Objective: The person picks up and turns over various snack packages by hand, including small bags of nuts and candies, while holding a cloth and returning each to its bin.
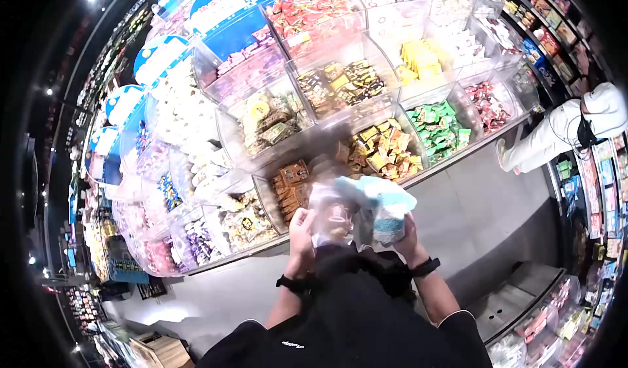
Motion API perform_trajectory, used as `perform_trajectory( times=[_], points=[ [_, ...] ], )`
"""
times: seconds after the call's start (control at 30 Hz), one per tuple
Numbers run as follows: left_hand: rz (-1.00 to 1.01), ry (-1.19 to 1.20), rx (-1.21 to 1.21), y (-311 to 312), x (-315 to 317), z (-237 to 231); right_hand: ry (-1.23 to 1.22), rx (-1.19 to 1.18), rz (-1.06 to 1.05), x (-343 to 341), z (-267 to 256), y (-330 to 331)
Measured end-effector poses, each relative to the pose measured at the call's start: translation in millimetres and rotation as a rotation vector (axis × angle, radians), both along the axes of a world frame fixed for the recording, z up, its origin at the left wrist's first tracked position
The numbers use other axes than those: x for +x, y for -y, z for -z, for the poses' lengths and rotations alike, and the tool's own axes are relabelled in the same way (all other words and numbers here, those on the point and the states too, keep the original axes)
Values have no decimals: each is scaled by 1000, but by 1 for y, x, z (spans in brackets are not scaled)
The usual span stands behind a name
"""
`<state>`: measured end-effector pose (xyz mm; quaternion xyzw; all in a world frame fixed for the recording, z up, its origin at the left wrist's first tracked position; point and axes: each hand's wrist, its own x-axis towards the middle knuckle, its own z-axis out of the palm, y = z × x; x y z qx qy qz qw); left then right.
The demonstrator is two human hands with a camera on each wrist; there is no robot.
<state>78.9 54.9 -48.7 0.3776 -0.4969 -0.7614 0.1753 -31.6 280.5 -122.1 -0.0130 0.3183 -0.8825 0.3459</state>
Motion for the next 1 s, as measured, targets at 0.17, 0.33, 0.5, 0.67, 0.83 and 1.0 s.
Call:
perform_trajectory(
  times=[0.17, 0.33, 0.5, 0.67, 0.83, 1.0],
  points=[
    [-364, -195, 24, 68, 35, 0, -602, 535, 128, -19, 26, -57],
    [-615, -328, -89, 156, 61, -37, -92, 307, -105, -33, -76, -38],
    [-735, -432, -201, 254, 59, -26, 10, 315, -33, -43, -100, -38],
    [-803, -344, -228, 333, 26, 6, -80, 229, -13, -51, -97, -41],
    [-796, -201, -210, 404, -1, 36, 20, 189, 203, -48, -125, -8],
    [-686, -131, -64, 448, -14, 61, -10, 188, 230, -49, -118, 5]
  ],
)
